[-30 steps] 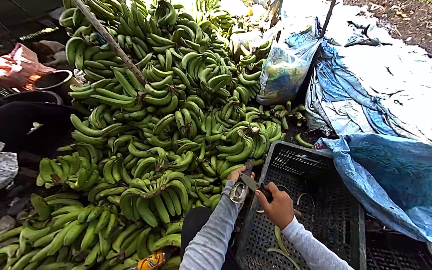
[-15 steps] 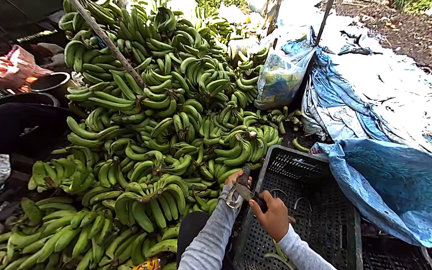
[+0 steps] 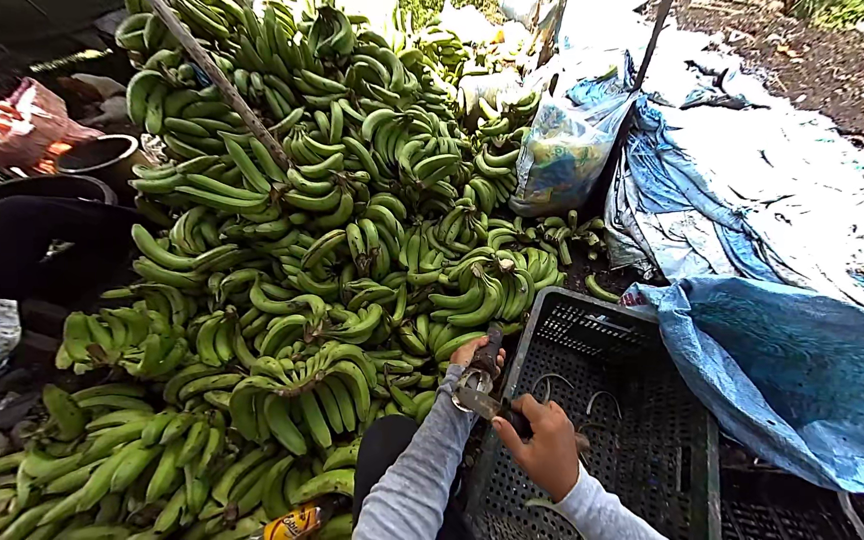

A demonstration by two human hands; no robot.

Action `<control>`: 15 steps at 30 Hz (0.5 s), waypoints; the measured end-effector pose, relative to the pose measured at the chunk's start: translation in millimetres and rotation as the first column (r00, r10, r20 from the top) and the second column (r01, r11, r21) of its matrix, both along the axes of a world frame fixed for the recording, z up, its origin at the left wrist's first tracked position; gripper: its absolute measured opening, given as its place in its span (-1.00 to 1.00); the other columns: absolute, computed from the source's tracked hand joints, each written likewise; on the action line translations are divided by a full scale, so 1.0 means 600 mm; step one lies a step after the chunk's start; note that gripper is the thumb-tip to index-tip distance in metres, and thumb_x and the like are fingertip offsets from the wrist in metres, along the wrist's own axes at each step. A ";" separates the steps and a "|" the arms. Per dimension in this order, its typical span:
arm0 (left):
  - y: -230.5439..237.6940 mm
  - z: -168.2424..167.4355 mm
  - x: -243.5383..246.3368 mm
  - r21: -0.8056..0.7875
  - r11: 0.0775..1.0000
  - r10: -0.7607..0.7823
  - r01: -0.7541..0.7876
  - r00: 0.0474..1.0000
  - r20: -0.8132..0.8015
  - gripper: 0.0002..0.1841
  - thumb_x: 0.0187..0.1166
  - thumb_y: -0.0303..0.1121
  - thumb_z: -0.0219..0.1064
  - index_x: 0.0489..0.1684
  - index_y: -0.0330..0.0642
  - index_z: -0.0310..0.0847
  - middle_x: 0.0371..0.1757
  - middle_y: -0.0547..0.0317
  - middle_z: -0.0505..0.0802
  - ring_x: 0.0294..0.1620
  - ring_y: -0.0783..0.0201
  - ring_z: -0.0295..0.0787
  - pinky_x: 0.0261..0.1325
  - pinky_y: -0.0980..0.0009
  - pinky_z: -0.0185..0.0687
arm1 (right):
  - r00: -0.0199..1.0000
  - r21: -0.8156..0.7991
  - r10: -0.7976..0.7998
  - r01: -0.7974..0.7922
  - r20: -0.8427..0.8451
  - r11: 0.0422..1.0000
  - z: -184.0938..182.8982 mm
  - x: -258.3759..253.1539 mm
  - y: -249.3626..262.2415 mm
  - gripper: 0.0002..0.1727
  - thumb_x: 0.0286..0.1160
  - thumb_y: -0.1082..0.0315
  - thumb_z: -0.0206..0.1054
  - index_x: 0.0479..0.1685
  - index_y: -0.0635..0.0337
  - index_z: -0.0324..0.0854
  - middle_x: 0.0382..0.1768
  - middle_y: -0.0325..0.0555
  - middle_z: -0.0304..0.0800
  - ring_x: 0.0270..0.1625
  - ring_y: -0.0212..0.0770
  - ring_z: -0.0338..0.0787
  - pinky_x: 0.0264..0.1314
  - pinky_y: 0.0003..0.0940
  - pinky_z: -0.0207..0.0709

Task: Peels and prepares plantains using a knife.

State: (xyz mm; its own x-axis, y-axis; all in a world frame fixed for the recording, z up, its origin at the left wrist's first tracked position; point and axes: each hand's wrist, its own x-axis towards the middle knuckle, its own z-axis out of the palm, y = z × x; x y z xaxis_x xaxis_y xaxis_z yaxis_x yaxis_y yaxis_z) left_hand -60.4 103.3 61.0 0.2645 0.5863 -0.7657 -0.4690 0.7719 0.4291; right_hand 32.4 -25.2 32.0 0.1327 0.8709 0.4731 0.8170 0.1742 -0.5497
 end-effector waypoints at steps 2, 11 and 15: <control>0.000 -0.002 -0.005 0.009 1.000 -0.007 0.006 1.000 0.002 -0.72 0.86 -0.27 -0.10 -0.09 -0.28 0.42 -0.57 0.08 0.64 -0.74 0.36 0.59 -0.71 0.59 0.51 | 1.000 -0.025 -0.019 0.019 -0.012 0.999 -0.007 0.006 0.008 -0.40 0.49 -0.16 0.17 -0.42 0.26 0.76 -0.71 -0.10 0.68 -0.65 -0.12 0.69 -0.53 -0.10 0.47; -0.005 -0.001 -0.002 -0.010 1.000 -0.004 0.004 1.000 -0.009 -0.75 0.86 -0.29 -0.08 -0.08 -0.28 0.41 -0.57 0.07 0.63 -0.74 0.35 0.59 -0.70 0.57 0.52 | 0.999 -0.043 -0.040 0.039 -0.020 0.998 -0.013 0.006 0.008 -0.42 0.48 -0.12 0.18 -0.42 0.29 0.76 -0.73 -0.08 0.65 -0.66 -0.09 0.69 -0.55 -0.07 0.48; -0.006 -0.006 -0.006 -0.012 1.000 -0.019 0.019 1.000 -0.012 -0.72 0.86 -0.27 -0.10 -0.12 -0.27 0.42 -0.59 0.08 0.64 -0.75 0.37 0.59 -0.74 0.59 0.49 | 0.999 -0.015 -0.031 0.030 -0.042 0.999 -0.017 -0.004 0.004 -0.43 0.46 -0.14 0.20 -0.44 0.25 0.75 -0.72 -0.13 0.66 -0.66 -0.16 0.66 -0.52 -0.13 0.45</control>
State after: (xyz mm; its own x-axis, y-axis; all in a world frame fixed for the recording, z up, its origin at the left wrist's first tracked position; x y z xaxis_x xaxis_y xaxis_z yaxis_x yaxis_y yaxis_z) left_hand -63.8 99.9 57.5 0.2661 0.5726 -0.7755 -0.4492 0.7854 0.4257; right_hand 29.8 -22.5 22.1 0.1786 0.8730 0.4539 0.7979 0.1414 -0.5859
